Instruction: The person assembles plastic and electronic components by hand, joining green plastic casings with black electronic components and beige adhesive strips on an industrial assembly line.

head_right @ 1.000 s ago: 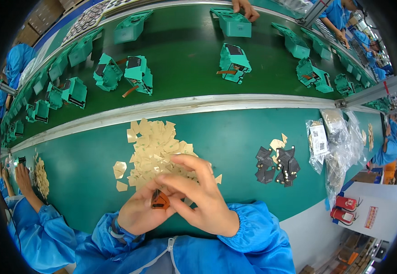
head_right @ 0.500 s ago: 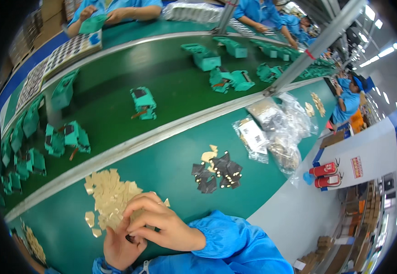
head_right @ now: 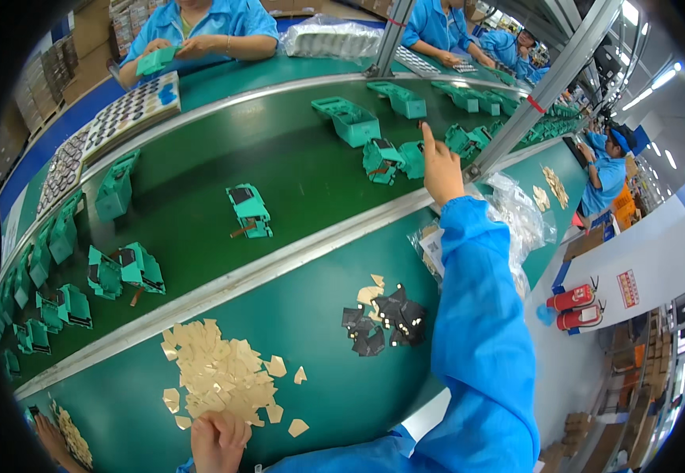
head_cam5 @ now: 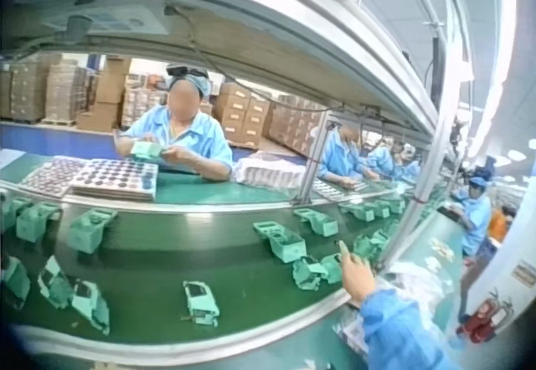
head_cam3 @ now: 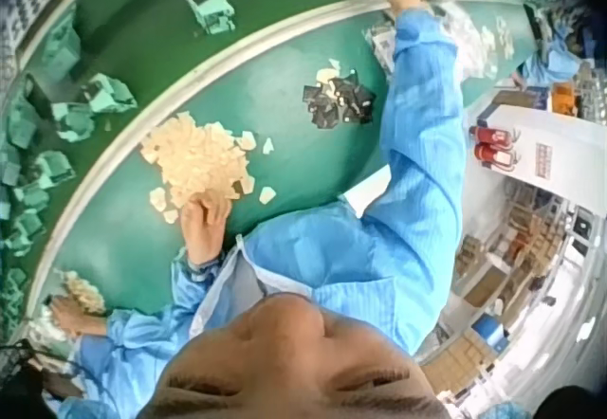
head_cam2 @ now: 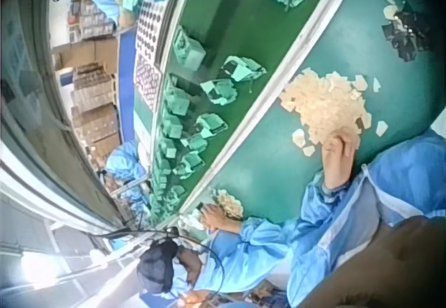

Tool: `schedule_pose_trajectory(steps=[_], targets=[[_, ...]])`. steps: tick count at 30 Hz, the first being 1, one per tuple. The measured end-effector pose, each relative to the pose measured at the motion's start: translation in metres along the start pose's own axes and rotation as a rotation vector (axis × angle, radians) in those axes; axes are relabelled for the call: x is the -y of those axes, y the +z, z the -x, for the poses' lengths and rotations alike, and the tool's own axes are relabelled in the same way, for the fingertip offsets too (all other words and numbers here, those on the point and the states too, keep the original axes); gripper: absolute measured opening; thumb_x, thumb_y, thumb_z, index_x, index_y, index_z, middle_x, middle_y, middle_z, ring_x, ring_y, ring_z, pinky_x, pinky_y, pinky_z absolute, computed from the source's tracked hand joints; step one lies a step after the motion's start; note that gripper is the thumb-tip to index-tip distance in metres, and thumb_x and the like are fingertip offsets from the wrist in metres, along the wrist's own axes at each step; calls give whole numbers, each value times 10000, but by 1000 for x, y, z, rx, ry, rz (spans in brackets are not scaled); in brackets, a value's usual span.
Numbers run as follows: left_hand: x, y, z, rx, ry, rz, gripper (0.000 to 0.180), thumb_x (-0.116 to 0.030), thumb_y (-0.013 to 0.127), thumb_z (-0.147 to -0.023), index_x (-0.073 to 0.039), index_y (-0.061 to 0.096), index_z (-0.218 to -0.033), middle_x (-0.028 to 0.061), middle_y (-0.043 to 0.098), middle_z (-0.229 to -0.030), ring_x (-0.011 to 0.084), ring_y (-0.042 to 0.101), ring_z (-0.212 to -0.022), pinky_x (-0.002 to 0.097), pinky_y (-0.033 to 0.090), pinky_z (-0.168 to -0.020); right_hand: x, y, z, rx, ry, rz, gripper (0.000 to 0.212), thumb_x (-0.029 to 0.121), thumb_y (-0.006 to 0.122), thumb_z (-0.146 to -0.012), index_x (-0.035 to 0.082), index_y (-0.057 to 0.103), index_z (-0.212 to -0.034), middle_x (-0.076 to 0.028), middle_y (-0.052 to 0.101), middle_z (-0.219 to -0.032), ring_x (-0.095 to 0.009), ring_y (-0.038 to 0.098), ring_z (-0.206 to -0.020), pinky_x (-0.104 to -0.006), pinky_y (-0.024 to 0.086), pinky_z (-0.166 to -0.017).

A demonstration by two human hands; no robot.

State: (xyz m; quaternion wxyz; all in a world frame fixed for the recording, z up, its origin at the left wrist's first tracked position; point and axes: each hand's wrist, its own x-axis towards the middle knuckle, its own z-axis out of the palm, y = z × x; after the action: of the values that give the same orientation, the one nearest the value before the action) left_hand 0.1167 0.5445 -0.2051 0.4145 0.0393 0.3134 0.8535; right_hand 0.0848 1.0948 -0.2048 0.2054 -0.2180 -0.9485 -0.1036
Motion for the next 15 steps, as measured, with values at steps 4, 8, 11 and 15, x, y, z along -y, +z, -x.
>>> schedule_pose_trajectory(steps=[4,8,11,15], targets=[[-13,14,2,-122,-56,-234,245,-257,471,-929,-25,548,-935,2,394,-585,125,376,-556,270,320,-542,-3,16,-15,141,132,15,803,-42,571,-711,102,165,-1389,-166,620,-784,-347,600,-729,-418,457,-664],[-5,-33,21,215,24,-105,409,-60,460,-906,-46,372,-1305,100,432,-1259,192,494,-1051,307,407,-883,-8,-34,-26,-279,206,-101,833,22,634,-748,162,135,-1400,-175,614,-895,-324,601,-682,-399,457,-576],[-8,-8,5,107,156,-470,413,16,464,-882,-25,380,-1285,157,399,-1294,255,494,-1090,326,411,-897,30,-78,-6,-338,-70,-361,780,-21,611,-745,104,215,-1405,-38,569,-902,-175,520,-762,-314,440,-647],[-14,17,5,31,486,-1038,568,-83,575,-836,-51,316,-1340,209,255,-1386,341,291,-1283,410,290,-1022,168,-173,91,334,80,-1056,996,73,689,-680,88,39,-1435,-53,573,-789,-126,544,-711,-242,434,-748]])
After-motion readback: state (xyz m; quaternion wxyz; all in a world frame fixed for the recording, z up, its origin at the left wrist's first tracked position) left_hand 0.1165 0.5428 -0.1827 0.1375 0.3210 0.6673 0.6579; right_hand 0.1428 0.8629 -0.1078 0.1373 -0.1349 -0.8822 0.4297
